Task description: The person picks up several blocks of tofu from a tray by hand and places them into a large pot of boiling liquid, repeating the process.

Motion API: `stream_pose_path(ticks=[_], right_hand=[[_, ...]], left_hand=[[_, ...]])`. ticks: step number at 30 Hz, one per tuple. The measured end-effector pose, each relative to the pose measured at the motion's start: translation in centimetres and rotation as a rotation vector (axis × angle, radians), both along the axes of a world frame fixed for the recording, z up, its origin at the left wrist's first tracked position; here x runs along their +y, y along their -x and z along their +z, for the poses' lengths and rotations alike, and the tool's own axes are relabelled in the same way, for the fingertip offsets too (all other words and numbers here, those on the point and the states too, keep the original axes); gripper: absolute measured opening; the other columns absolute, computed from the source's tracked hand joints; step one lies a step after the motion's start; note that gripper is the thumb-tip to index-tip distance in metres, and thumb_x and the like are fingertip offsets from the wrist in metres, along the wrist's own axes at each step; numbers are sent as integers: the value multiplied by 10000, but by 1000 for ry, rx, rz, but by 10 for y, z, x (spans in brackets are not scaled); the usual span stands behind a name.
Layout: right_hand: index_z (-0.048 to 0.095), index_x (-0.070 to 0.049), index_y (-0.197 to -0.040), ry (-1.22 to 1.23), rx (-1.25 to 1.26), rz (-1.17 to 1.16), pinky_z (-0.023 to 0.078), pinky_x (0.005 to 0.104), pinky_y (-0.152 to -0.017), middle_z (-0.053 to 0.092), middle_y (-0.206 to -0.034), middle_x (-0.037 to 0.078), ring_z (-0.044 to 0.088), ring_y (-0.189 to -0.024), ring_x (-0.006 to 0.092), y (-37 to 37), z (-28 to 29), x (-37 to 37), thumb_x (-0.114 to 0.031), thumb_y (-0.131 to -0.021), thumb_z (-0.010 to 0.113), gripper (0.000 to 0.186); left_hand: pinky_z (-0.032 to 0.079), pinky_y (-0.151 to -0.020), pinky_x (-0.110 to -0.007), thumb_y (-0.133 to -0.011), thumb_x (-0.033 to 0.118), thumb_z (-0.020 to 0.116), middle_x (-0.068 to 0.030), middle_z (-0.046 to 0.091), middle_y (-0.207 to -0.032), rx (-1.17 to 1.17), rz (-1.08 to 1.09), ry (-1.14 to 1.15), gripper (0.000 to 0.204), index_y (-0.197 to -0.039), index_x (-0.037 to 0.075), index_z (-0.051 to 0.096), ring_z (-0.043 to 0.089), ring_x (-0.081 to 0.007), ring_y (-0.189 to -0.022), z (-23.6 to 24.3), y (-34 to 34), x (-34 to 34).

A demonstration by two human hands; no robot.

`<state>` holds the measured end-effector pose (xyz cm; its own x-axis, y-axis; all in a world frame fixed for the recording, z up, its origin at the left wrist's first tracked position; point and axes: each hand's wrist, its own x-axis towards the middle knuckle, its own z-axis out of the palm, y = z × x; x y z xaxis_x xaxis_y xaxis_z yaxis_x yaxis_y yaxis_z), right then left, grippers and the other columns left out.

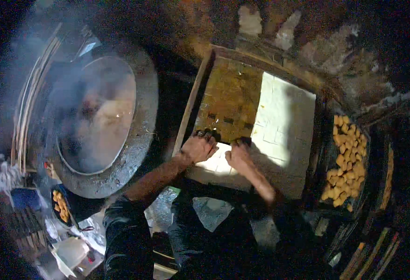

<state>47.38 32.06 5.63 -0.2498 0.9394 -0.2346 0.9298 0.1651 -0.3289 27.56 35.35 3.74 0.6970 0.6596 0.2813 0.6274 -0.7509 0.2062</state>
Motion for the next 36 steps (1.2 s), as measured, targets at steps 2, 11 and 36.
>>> stream_pose_path(ticks=[2, 11, 36], right_hand=[[572, 77, -981, 124, 103, -69, 450, 484, -851, 601, -882, 303, 580, -924, 434, -5, 6, 4, -305, -791, 561, 427], [546, 42, -1082, 401, 107, 28, 449, 428, -879, 599, -1028, 255, 559, -1016, 386, -17, 3, 22, -265, -738, 656, 475], [543, 34, -1072, 565, 169, 163, 479, 416, -710, 617, -836, 211, 609, -792, 306, -29, -8, 44, -385, -702, 753, 597]], left_hand=[[478, -792, -475, -898, 395, 469, -161, 637, -896, 153, 10, 319, 373, -1005, 64, 606, 618, -328, -872, 10, -3, 12], [508, -720, -442, -874, 369, 548, -157, 633, -801, 105, -64, 660, 349, -1027, 56, 537, 634, -330, -789, 2, 3, 28], [486, -788, -482, -850, 584, 500, -181, 632, -863, 224, -199, 594, 518, -1003, 97, 588, 609, -366, -891, 4, 7, 42]])
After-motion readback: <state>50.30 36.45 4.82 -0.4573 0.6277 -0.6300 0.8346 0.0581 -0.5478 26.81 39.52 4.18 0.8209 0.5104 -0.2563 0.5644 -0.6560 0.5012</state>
